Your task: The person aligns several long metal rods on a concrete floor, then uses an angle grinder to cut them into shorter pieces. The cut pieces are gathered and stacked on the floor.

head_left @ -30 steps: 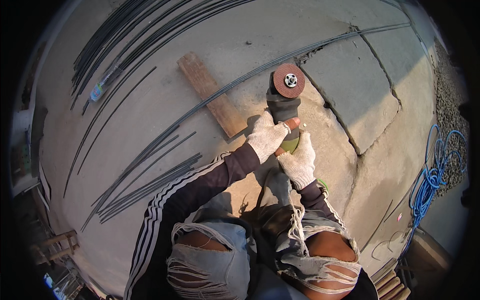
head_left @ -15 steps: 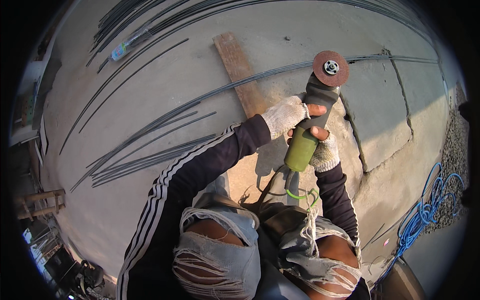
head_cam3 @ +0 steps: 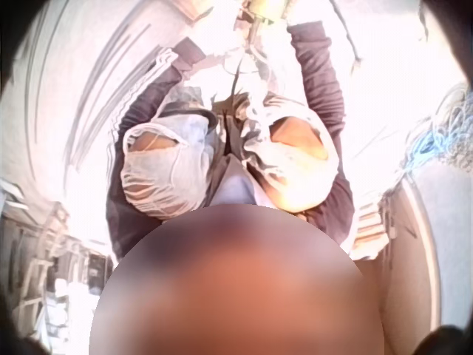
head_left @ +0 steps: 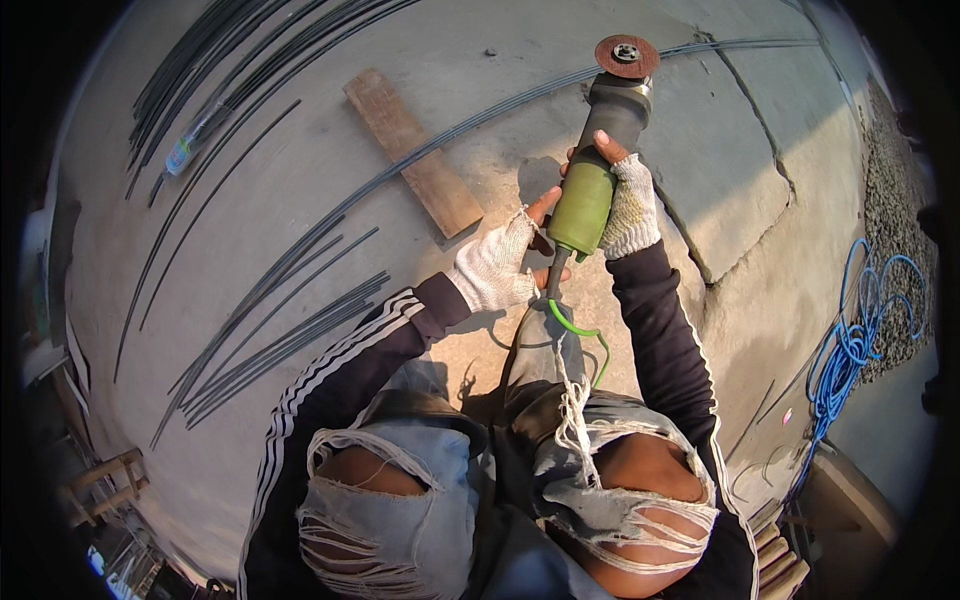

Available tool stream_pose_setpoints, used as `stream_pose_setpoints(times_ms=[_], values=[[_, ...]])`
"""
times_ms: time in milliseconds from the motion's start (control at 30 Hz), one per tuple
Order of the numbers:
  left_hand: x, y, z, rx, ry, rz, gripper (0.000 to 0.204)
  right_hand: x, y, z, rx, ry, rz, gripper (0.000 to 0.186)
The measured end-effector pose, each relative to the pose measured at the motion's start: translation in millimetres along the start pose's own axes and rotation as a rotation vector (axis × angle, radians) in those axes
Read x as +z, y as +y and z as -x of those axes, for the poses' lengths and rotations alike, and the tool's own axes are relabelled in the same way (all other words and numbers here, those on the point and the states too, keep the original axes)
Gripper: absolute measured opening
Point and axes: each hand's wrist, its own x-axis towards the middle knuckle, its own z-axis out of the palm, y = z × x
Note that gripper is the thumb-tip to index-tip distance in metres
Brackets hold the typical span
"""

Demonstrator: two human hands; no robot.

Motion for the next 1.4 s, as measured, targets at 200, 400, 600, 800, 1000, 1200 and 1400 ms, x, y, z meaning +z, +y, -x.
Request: stream_pose_setpoints(times_ms=[200, 400, 600, 800, 1000, 1200, 1400], values=[[25, -14, 0, 0.061, 0.033, -0.308, 0.109, -14, 5, -6, 0.013, -0.033, -0.007, 0.039], [40, -15, 2, 0.018, -0.025, -0.449, 0.106, -28, 9, -6, 0.041, 0.064, 0.067, 0.032], [-31, -32, 31, 0.157, 0.111, -0.646, 0.070, -47, 11, 0, -0.114, 0.084, 0.367, 0.037], [-173, -62, 79, -0.045, 0.424, -1.153, 0.044, -49, 12, -6, -0.204, 0.014, 0.658, 0.061], [-196, -98, 81, -0.130, 0.218, -1.104, 0.036, -16, 24, -12, -0.200, 0.012, 1.031, 0.054], [-192, -121, 82, -0.055, 0.281, -1.054, 0.032, 9, 41, -33, -0.145, -0.042, 1.197, 0.056], [-192, -119, 83, -0.087, 0.266, -1.008, 0.033, 20, 54, -51, -0.133, -0.027, 1.295, 0.052]])
